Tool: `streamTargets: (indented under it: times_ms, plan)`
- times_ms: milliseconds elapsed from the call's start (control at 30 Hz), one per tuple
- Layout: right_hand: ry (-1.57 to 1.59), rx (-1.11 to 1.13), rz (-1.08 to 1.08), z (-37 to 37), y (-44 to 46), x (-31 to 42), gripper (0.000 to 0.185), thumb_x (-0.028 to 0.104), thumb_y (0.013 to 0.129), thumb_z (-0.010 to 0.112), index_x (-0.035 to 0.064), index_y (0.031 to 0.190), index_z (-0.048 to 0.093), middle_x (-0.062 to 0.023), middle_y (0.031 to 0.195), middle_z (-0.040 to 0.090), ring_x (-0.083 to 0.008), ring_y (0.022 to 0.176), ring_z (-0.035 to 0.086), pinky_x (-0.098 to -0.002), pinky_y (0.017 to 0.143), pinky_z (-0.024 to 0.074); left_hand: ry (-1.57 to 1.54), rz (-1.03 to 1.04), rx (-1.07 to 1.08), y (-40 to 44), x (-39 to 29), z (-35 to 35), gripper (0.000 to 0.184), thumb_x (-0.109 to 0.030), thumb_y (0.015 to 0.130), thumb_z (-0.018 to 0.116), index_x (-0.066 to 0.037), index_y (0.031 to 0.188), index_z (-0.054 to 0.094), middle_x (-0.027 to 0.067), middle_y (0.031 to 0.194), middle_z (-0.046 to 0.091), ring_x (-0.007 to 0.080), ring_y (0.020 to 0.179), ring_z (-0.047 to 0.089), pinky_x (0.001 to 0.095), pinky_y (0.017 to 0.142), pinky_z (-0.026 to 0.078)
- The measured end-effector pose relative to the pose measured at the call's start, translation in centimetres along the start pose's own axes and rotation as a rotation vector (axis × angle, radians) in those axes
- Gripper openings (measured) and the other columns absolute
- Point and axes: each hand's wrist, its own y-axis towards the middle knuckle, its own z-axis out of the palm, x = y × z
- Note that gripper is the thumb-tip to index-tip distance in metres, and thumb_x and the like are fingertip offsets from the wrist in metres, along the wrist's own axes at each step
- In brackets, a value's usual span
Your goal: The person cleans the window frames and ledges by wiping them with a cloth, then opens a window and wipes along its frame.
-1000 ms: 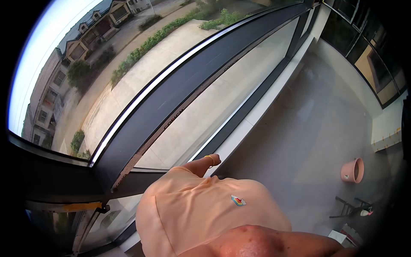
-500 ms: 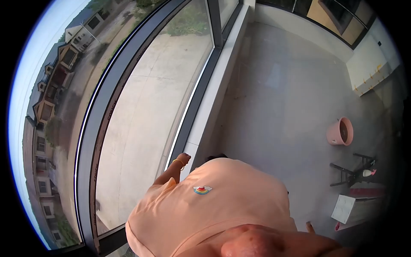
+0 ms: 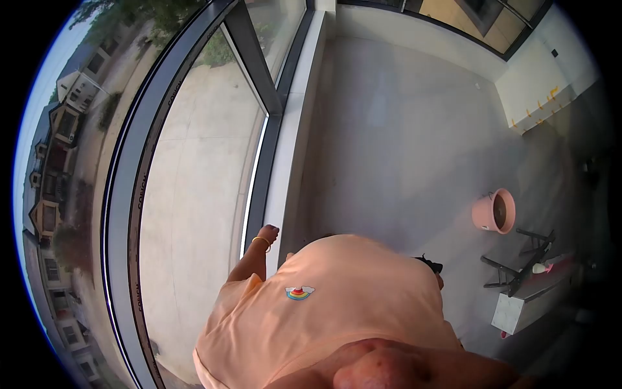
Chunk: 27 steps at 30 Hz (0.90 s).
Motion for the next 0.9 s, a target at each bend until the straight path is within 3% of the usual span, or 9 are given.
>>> streamTargets:
  times_ms: [33, 233, 267, 300, 400, 433, 700, 800, 900]
  plan:
    - [-0.015, 0.015, 0.013, 0.3, -0.1, 1.6, 0.053, 0.044, 0.102, 0.048, 0.0024, 0.127, 0.067, -0.0228, 0.131, 0.064, -0.0416, 0.118, 0.062, -0.0507, 0.101, 0.0494, -0.035, 0.128, -0.021, 2.3, -3.6, -1.1, 0.028, -0.027, 0.093, 0.061, -0.004, 0.108, 0.067, 0.0042, 0.083, 0.069, 0.0146, 0.064, 0.061, 0.0284, 0.053, 0.047]
    - [-0.048, 0.059, -0.015, 1.8, 5.4, 13.1, 0.052, 0.043, 0.102, 0.048, 0.0023, 0.128, 0.067, -0.0226, 0.131, 0.064, -0.0413, 0.117, 0.062, -0.0507, 0.100, 0.0500, -0.034, 0.353, -0.092, 8.6, -22.5, -3.4, 0.032, -0.027, 0.092, 0.062, 0.000, 0.107, 0.070, 0.0059, 0.086, 0.070, 0.0149, 0.074, 0.064, 0.0293, 0.062, 0.052]
    - [-0.059, 0.073, -0.033, 2.3, 7.1, 15.7, 0.052, 0.043, 0.102, 0.048, 0.0023, 0.128, 0.067, -0.0226, 0.131, 0.064, -0.0412, 0.117, 0.062, -0.0506, 0.100, 0.0502, 0.002, 0.292, -0.115, 9.0, -24.4, -3.0, 0.037, -0.029, 0.091, 0.059, 0.000, 0.112, 0.072, 0.0148, 0.095, 0.075, 0.0255, 0.087, 0.072, 0.0362, 0.083, 0.055]
    - [-0.071, 0.085, -0.062, 2.9, 9.2, 18.7, 0.052, 0.043, 0.102, 0.048, 0.0022, 0.128, 0.067, -0.0226, 0.131, 0.064, -0.0412, 0.117, 0.062, -0.0506, 0.100, 0.0503, 0.014, 0.282, -0.112, 10.9, -24.3, -2.4, 0.035, -0.028, 0.092, 0.061, -0.001, 0.111, 0.070, 0.0073, 0.089, 0.072, 0.0157, 0.077, 0.067, 0.0303, 0.064, 0.054]
    - [-0.131, 0.130, -0.170, 4.5, 15.4, 28.6, 0.051, 0.042, 0.102, 0.048, 0.0022, 0.128, 0.066, -0.0225, 0.131, 0.064, -0.0410, 0.117, 0.062, -0.0506, 0.100, 0.0506, 0.233, 0.116, -0.182, 11.6, -24.3, 0.0, 0.037, -0.031, 0.091, 0.058, 0.000, 0.105, 0.072, 0.0101, 0.088, 0.074, 0.0224, 0.076, 0.070, 0.0366, 0.068, 0.056]
    - [-0.147, 0.139, -0.202, 4.7, 17.4, 32.1, 0.051, 0.042, 0.103, 0.048, 0.0022, 0.128, 0.066, -0.0225, 0.131, 0.064, -0.0409, 0.117, 0.062, -0.0506, 0.100, 0.0507, 0.307, -0.093, -0.011, 9.6, -26.2, 0.0, 0.036, -0.030, 0.091, 0.057, -0.005, 0.111, 0.074, 0.0211, 0.116, 0.071, 0.0372, 0.106, 0.067, 0.0460, 0.094, 0.052]
    - [-0.112, 0.113, -0.433, 3.1, 31.2, 58.6, 0.050, 0.041, 0.103, 0.048, 0.0020, 0.129, 0.065, -0.0223, 0.131, 0.064, -0.0405, 0.116, 0.063, -0.0505, 0.099, 0.0516, 0.276, -0.325, 0.066, 13.2, -32.3, 1.1, 0.032, -0.036, 0.091, 0.063, -0.011, 0.106, 0.076, 0.0068, 0.097, 0.073, 0.0213, 0.087, 0.070, 0.0403, 0.075, 0.056]
    - [-0.101, 0.097, -0.498, 3.3, 35.0, 67.4, 0.050, 0.041, 0.103, 0.048, 0.0020, 0.129, 0.065, -0.0222, 0.131, 0.064, -0.0404, 0.116, 0.063, -0.0505, 0.099, 0.0519, -0.214, -0.304, -0.143, 15.8, -38.7, 2.0, 0.042, -0.037, 0.092, 0.062, -0.002, 0.113, 0.073, 0.0154, 0.101, 0.074, 0.0299, 0.084, 0.071, 0.0431, 0.083, 0.057]
    - [-0.097, 0.086, -0.526, 4.6, 38.4, 75.1, 0.049, 0.040, 0.103, 0.048, 0.0019, 0.129, 0.065, -0.0221, 0.131, 0.064, -0.0402, 0.115, 0.063, -0.0504, 0.098, 0.0522, -0.110, -0.226, -0.091, 19.7, -45.3, 1.8, 0.043, -0.037, 0.092, 0.062, -0.003, 0.116, 0.072, 0.0161, 0.111, 0.072, 0.0303, 0.100, 0.069, 0.0431, 0.094, 0.053]
